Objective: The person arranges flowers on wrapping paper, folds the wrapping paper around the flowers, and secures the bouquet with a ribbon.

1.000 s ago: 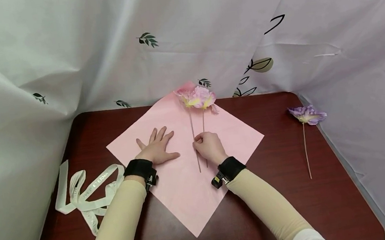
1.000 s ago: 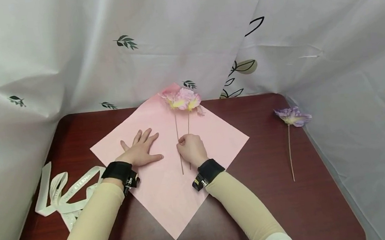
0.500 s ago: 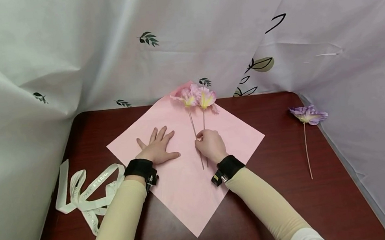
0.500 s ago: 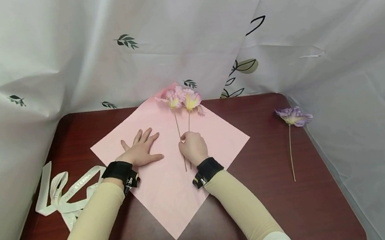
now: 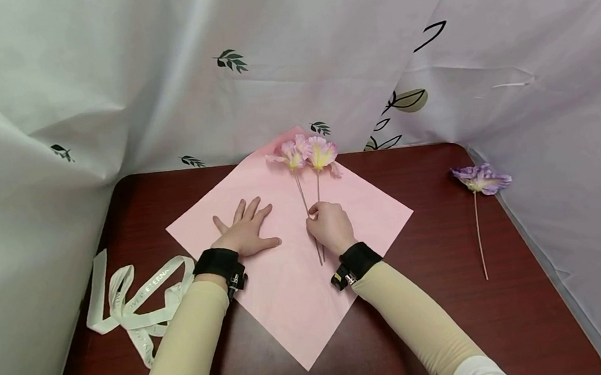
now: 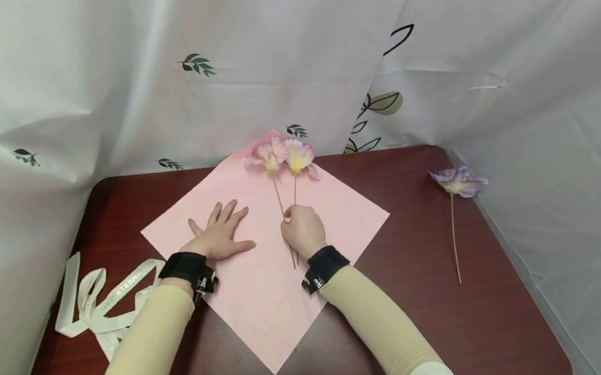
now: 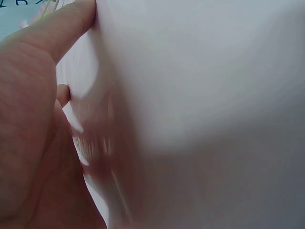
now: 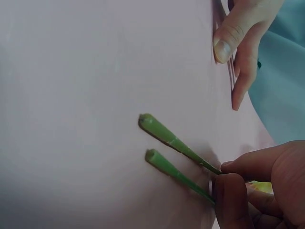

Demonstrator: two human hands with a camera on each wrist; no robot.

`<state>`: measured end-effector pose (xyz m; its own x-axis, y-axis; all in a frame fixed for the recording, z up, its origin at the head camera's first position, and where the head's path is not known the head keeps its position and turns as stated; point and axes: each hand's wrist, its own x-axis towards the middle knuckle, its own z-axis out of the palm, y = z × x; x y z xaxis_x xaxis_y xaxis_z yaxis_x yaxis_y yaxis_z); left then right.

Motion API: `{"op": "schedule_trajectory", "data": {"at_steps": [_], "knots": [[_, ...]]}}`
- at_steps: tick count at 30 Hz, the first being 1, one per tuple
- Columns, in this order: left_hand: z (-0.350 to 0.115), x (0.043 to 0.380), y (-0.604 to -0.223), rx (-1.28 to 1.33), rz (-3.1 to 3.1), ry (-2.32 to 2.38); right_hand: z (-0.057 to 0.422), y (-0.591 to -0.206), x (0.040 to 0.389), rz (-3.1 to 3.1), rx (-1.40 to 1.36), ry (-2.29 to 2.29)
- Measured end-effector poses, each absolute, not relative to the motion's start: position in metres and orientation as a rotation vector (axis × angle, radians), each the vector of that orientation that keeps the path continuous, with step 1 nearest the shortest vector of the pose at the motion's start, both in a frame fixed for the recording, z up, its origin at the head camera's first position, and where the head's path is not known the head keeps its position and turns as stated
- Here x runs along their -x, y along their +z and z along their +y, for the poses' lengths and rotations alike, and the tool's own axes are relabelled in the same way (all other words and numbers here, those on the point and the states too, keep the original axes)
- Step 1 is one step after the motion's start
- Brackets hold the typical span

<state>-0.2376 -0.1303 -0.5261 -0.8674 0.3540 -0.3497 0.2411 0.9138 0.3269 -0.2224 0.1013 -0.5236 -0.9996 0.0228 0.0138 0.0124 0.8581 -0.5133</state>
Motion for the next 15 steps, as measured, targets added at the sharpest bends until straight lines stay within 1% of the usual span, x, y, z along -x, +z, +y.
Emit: {"op": "schedule_trajectory", "data": {"at_steps": [15], "knots": [[-0.1303,0.2364,-0.5263,-0.436,2.679,0.394,0.1008,-0.5230,0.2215,-3.014,0.030,0.860]]}}
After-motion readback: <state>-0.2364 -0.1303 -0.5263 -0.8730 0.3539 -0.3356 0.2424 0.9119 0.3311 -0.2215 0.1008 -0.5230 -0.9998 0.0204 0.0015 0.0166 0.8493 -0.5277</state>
